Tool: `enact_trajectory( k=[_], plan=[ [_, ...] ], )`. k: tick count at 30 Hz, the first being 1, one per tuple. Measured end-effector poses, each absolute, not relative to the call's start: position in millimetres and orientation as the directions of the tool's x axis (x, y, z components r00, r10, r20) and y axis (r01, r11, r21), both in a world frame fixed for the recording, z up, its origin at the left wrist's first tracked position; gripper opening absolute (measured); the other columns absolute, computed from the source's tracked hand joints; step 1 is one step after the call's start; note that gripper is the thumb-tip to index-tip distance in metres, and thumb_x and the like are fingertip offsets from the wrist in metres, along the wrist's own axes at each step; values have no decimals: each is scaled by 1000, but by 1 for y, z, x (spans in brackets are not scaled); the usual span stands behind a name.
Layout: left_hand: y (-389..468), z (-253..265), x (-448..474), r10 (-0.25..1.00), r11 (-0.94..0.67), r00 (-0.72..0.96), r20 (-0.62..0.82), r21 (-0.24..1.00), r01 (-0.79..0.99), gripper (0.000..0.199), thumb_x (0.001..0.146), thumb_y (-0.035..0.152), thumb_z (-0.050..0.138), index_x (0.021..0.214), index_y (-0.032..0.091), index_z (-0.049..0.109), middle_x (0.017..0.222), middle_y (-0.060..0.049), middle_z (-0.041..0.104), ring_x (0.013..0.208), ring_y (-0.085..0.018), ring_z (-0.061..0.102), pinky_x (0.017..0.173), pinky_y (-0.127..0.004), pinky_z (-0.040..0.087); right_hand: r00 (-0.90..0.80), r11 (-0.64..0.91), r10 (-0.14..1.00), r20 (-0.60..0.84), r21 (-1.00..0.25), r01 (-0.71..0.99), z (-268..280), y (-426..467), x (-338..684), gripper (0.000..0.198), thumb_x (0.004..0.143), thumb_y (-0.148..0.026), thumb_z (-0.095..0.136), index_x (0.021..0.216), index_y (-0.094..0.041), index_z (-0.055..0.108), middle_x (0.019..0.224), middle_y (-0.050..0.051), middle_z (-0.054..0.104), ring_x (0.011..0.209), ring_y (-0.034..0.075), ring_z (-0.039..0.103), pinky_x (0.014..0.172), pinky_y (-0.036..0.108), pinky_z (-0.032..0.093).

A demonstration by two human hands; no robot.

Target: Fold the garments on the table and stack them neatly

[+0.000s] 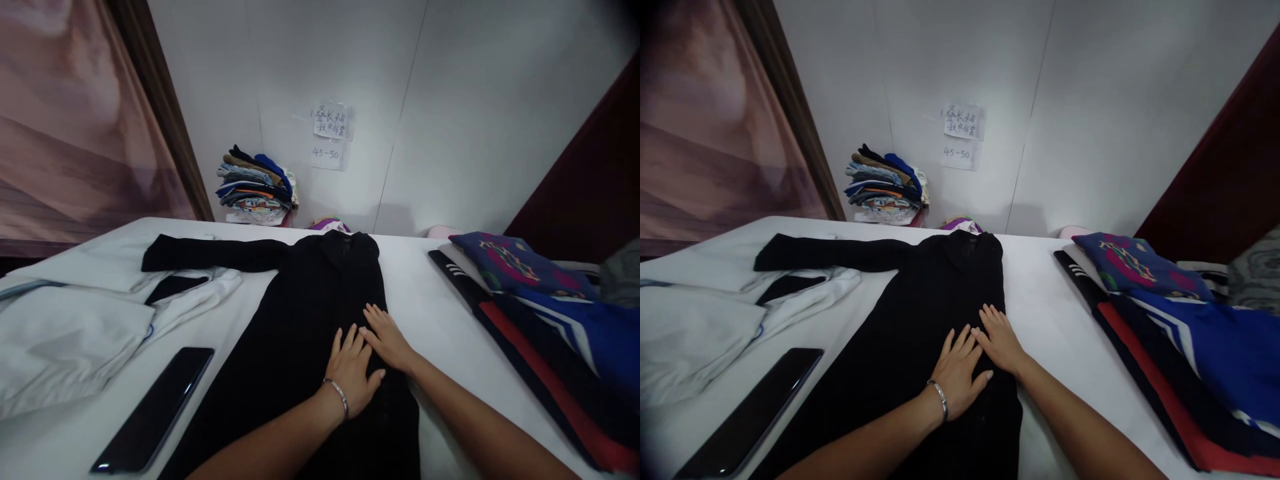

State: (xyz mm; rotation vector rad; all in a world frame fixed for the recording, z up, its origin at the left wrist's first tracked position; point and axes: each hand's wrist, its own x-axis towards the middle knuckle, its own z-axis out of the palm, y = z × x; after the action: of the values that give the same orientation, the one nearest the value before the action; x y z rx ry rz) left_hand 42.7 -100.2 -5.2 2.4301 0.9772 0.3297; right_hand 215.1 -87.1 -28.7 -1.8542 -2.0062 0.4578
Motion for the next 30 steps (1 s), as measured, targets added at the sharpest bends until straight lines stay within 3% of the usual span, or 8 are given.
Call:
enact_trajectory(
  k=[3, 6, 9, 13, 21, 24, 27, 30],
  plan=[
    [-101, -7, 41, 707, -624, 706, 48, 513, 590, 69, 87, 57, 42, 145, 20, 41, 154, -13, 32, 147, -29, 12, 121, -53, 2, -62, 71, 997, 35, -541, 838, -28, -82, 218, 67, 92, -59, 38, 143, -16, 44, 154, 11, 31, 146, 26, 20, 119, 49, 16],
    [-101, -9, 40, 725, -616, 687, 50, 493, 614, 70, 87, 58, 39, 145, 19, 43, 155, -13, 29, 147, -31, 11, 120, -58, 2, -24, 66, 997, 70, -687, 724, -21, -63, 231, 61, 89, -55, 48, 136, -17, 53, 150, 10, 39, 143, 24, 29, 119, 45, 21],
    [-102, -8, 39, 729, -616, 684, 38, 474, 630, 69, 88, 58, 38, 144, 18, 44, 156, -12, 26, 147, -32, 10, 119, -60, 2, 191, -10, 974, 120, -825, 566, -10, -29, 250, 53, 84, -41, 59, 131, -16, 58, 145, 9, 47, 138, 22, 38, 118, 39, 25],
    [-104, -5, 39, 740, -609, 673, 20, 446, 656, 67, 90, 57, 36, 144, 18, 43, 157, -9, 24, 147, -29, 10, 119, -57, 2, 411, -147, 911, 47, -893, 426, -1, 27, 274, 51, 86, -31, 54, 134, -12, 54, 140, 11, 52, 132, 22, 46, 114, 38, 32],
    [-105, -15, 39, 747, -605, 663, 47, 462, 649, 66, 91, 60, 34, 145, 23, 41, 157, -4, 22, 147, -28, 8, 120, -56, 1, 439, -212, 898, -15, -890, 403, -4, 114, 294, 53, 88, -37, 56, 134, -11, 52, 126, 13, 64, 109, 20, 64, 95, 30, 50],
    [-104, -18, 39, 742, -601, 669, 41, 483, 637, 66, 91, 59, 37, 146, 23, 41, 157, -5, 22, 147, -30, 9, 120, -59, 2, 404, -233, 914, -21, -844, 483, -10, 135, 293, 61, 88, -37, 56, 142, -13, 42, 139, 11, 54, 120, 19, 58, 101, 29, 45],
    [-103, -20, 40, 731, -601, 682, 27, 500, 624, 66, 91, 57, 39, 146, 22, 40, 157, -7, 23, 147, -32, 10, 119, -61, 2, 401, -310, 914, -66, -752, 582, -20, 148, 292, 65, 89, -37, 54, 145, -8, 37, 146, 17, 45, 135, 24, 43, 112, 36, 32],
    [-104, -20, 40, 726, -604, 687, 31, 505, 616, 66, 92, 57, 37, 147, 21, 38, 157, -7, 22, 147, -32, 8, 119, -61, 1, 405, -374, 908, -111, -649, 663, -22, 150, 293, 62, 92, -38, 48, 144, -4, 37, 144, 22, 45, 137, 30, 39, 114, 44, 27]
  ],
)
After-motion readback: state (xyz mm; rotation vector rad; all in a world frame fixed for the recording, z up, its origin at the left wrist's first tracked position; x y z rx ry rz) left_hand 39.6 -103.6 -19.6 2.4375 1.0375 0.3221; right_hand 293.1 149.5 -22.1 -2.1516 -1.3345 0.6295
